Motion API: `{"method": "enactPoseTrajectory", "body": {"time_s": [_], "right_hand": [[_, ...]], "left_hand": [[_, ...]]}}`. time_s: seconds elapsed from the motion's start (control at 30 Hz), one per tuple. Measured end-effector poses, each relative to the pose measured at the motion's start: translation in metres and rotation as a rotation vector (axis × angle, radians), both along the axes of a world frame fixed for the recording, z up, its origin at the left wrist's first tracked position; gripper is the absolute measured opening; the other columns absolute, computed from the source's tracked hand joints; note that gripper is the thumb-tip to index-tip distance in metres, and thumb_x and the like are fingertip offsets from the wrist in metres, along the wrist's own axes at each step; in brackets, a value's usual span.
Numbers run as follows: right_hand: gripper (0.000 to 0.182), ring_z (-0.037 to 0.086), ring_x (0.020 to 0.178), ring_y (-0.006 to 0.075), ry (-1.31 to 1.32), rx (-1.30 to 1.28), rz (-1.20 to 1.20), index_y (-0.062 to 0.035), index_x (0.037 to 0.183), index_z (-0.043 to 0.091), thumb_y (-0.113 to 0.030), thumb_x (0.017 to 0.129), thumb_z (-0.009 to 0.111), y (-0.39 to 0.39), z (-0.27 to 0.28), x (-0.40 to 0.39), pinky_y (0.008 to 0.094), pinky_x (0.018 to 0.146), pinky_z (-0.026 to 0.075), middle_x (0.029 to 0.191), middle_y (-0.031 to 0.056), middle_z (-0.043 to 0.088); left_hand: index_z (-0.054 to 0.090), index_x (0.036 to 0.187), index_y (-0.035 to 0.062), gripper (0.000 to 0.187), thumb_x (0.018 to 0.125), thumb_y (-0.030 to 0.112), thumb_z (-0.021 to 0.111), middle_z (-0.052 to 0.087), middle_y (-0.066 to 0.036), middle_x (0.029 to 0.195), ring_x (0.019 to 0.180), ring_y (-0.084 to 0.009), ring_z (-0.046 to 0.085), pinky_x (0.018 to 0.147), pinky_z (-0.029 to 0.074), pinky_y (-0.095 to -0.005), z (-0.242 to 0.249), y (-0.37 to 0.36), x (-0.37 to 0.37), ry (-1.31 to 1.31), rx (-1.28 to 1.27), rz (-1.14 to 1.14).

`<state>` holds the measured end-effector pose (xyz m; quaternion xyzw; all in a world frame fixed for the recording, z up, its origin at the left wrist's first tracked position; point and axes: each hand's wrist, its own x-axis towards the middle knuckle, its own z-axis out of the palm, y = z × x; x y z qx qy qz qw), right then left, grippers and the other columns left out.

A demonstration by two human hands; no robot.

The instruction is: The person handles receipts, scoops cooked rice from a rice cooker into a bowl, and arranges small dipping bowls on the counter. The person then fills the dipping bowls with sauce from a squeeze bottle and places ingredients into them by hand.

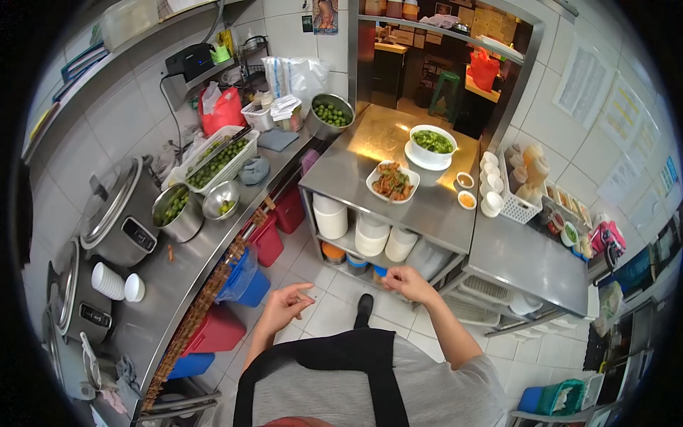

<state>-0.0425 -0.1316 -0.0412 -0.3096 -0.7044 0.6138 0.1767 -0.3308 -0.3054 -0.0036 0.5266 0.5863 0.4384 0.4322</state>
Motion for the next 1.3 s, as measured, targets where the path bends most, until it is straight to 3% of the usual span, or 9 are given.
{"method": "enactPoseTrajectory", "body": {"time_s": [0.2, 0.37, 0.4, 0.6, 0.7, 0.87, 0.97, 1.17, 1.3], "right_hand": [[0.023, 0.052, 0.07, 0.0108, 0.094, 0.257, 0.049, -0.0008, 0.08, 0.054, -0.016, 0.094, 0.045, 0.102, 0.028, -0.052, 0.0267, 0.067, 0.044, 0.071, 0.0023, 0.056], [0.018, 0.052, 0.104, 0.0264, 0.313, 0.625, 0.173, -0.0029, 0.103, 0.054, -0.011, 0.087, 0.052, 0.128, 0.091, -0.149, 0.0338, 0.089, 0.041, 0.106, 0.0137, 0.053], [0.027, 0.046, 0.112, 0.0297, 0.349, 0.687, 0.216, -0.0033, 0.111, 0.051, -0.012, 0.085, 0.054, 0.127, 0.103, -0.166, 0.0372, 0.095, 0.037, 0.116, 0.015, 0.048], [0.071, 0.014, 0.134, 0.0414, 0.497, 0.93, 0.214, 0.0004, 0.139, 0.023, -0.029, 0.084, 0.057, 0.133, 0.061, -0.253, 0.0492, 0.108, 0.014, 0.144, 0.0233, 0.017], [0.075, 0.007, 0.136, 0.0404, 0.582, 0.842, 0.15, 0.0005, 0.142, 0.014, -0.035, 0.087, 0.051, 0.161, 0.029, -0.271, 0.0481, 0.109, 0.009, 0.146, 0.0254, 0.008], [0.076, 0.006, 0.138, 0.033, 0.51, 0.677, -0.303, 0.0009, 0.142, 0.012, -0.053, 0.091, 0.03, 0.217, 0.078, -0.271, 0.0439, 0.11, 0.004, 0.149, 0.0193, 0.009], [0.079, 0.012, 0.137, 0.0309, 0.562, 0.528, -0.608, -0.0016, 0.143, 0.012, -0.06, 0.09, 0.025, 0.247, 0.113, -0.282, 0.0435, 0.111, 0.007, 0.149, 0.0169, 0.01], [0.08, 0.006, 0.138, 0.0319, 0.484, 0.728, -0.491, -0.0001, 0.142, 0.013, -0.06, 0.09, 0.021, 0.244, 0.084, -0.311, 0.0418, 0.11, 0.005, 0.149, 0.0193, 0.008], [0.079, 0.007, 0.138, 0.0334, 0.432, 0.653, -0.16, 0.004, 0.14, 0.017, -0.058, 0.091, 0.025, 0.231, 0.075, -0.315, 0.0413, 0.11, 0.009, 0.148, 0.023, 0.008]], "left_hand": [[0.064, 0.101, 0.0037, 0.021, 0.08, 0.003, 0.064, 0.062, 0.001, 0.067, 0.049, 0.0005, 0.045, 0.039, 0.034, -0.0169, -0.005, 0.093, -0.024, -0.132, 0.144, 0.134], [0.065, 0.104, 0.0034, 0.029, 0.092, 0.026, 0.052, 0.064, -0.002, 0.068, 0.06, -0.0058, 0.056, 0.056, 0.045, -0.0218, 0.018, 0.179, -0.036, -0.174, 0.2, 0.159], [0.05, 0.126, 0.005, 0.046, 0.095, 0.037, 0.04, 0.064, -0.011, 0.1, 0.087, -0.0162, 0.06, 0.08, 0.046, -0.0301, 0.008, 0.198, -0.043, -0.17, 0.204, 0.064], [0.008, 0.144, 0.0119, 0.067, 0.094, 0.053, 0.024, 0.019, -0.013, 0.147, 0.129, -0.0299, 0.032, 0.103, 0.029, -0.0402, 0.029, 0.289, -0.052, -0.959, 0.587, 0.131], [0.012, 0.145, 0.015, 0.07, 0.091, 0.058, 0.027, 0.02, -0.01, 0.148, 0.133, -0.0276, 0.026, 0.106, 0.021, -0.0442, 0.042, 0.33, -0.066, -0.676, 0.685, 0.454], [0.006, 0.143, 0.0007, 0.075, 0.093, 0.055, 0.018, 0.002, -0.013, 0.151, 0.139, -0.0259, 0.0, 0.111, 0.0, -0.0393, 0.041, 0.359, -0.043, -0.44, 0.612, -0.1], [0.004, 0.143, -0.0001, 0.078, 0.092, 0.057, 0.018, -0.001, -0.015, 0.15, 0.139, -0.0282, -0.001, 0.111, 0.0, -0.0387, 0.04, 0.375, -0.063, -0.263, 0.661, -0.424], [0.006, 0.143, -0.0011, 0.081, 0.09, 0.059, 0.019, 0.002, -0.017, 0.15, 0.139, -0.0294, 0.0, 0.111, 0.001, -0.0406, 0.044, 0.415, -0.101, -0.343, 0.733, -0.288], [0.004, 0.144, 0.0055, 0.086, 0.086, 0.067, 0.018, 0.006, -0.011, 0.151, 0.138, -0.0266, 0.009, 0.108, 0.014, -0.0458, 0.051, 0.437, -0.136, -0.42, 0.648, -0.13]]}}
